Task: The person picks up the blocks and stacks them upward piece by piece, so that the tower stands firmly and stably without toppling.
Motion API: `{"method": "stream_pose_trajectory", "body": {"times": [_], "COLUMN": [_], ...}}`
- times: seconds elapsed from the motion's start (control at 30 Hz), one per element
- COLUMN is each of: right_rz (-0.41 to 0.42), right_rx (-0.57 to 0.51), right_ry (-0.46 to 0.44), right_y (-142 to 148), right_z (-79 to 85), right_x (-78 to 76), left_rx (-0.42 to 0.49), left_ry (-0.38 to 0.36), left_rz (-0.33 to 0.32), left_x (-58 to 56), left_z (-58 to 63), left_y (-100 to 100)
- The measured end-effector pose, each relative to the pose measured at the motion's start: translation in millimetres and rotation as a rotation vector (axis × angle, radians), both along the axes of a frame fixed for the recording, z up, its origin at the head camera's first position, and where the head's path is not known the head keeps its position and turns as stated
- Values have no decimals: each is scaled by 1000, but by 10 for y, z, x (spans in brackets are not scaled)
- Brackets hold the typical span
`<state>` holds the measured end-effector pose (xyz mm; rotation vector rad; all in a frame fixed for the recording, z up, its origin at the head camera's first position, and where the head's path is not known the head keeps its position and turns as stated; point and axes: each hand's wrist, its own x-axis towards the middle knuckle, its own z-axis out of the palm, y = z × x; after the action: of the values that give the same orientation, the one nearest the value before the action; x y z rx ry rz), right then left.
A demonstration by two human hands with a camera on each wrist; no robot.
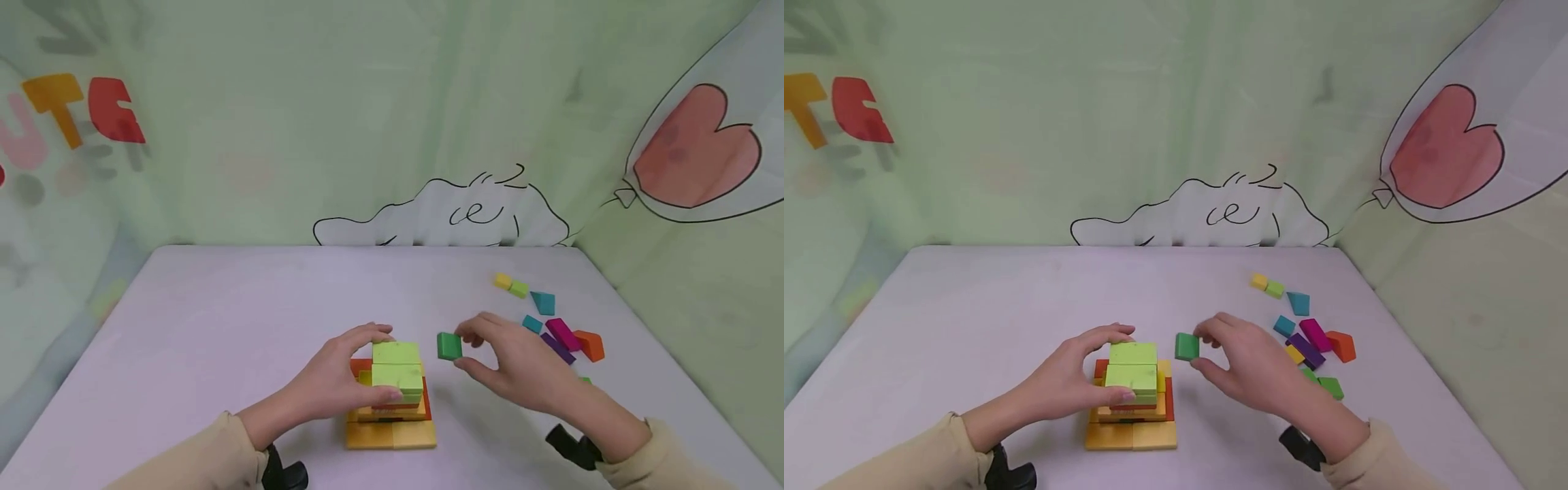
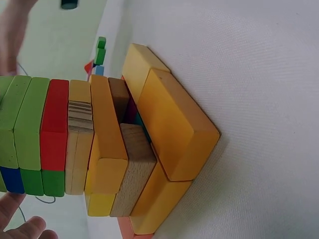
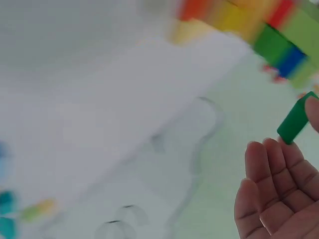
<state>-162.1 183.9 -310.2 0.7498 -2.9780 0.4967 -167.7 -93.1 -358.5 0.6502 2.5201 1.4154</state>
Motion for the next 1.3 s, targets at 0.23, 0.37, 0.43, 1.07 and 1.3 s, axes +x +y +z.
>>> {"method": "stream_pose_trajectory", "body": {"times": [0.23, 0.37, 0.43, 1.07, 1.3], "right_rz": [222, 256, 261, 262, 262], "right_rx": [25, 52, 59, 39, 45], "right_ry": [46, 32, 31, 23, 3], "right_y": [-405, -509, -530, -643, -675], "right_z": [254, 233, 217, 158, 138], "right_x": [-117, -145, -154, -182, -195], "left_rx": [10, 9, 9, 42, 41], "left_ry": [-4, -4, -7, -75, -63], "left_rz": [-32, -40, -44, -30, -25], "left_x": [-38, -49, -51, -62, -53], "left_z": [13, 28, 33, -6, -19], "left_y": [51, 74, 75, 33, 3]}}
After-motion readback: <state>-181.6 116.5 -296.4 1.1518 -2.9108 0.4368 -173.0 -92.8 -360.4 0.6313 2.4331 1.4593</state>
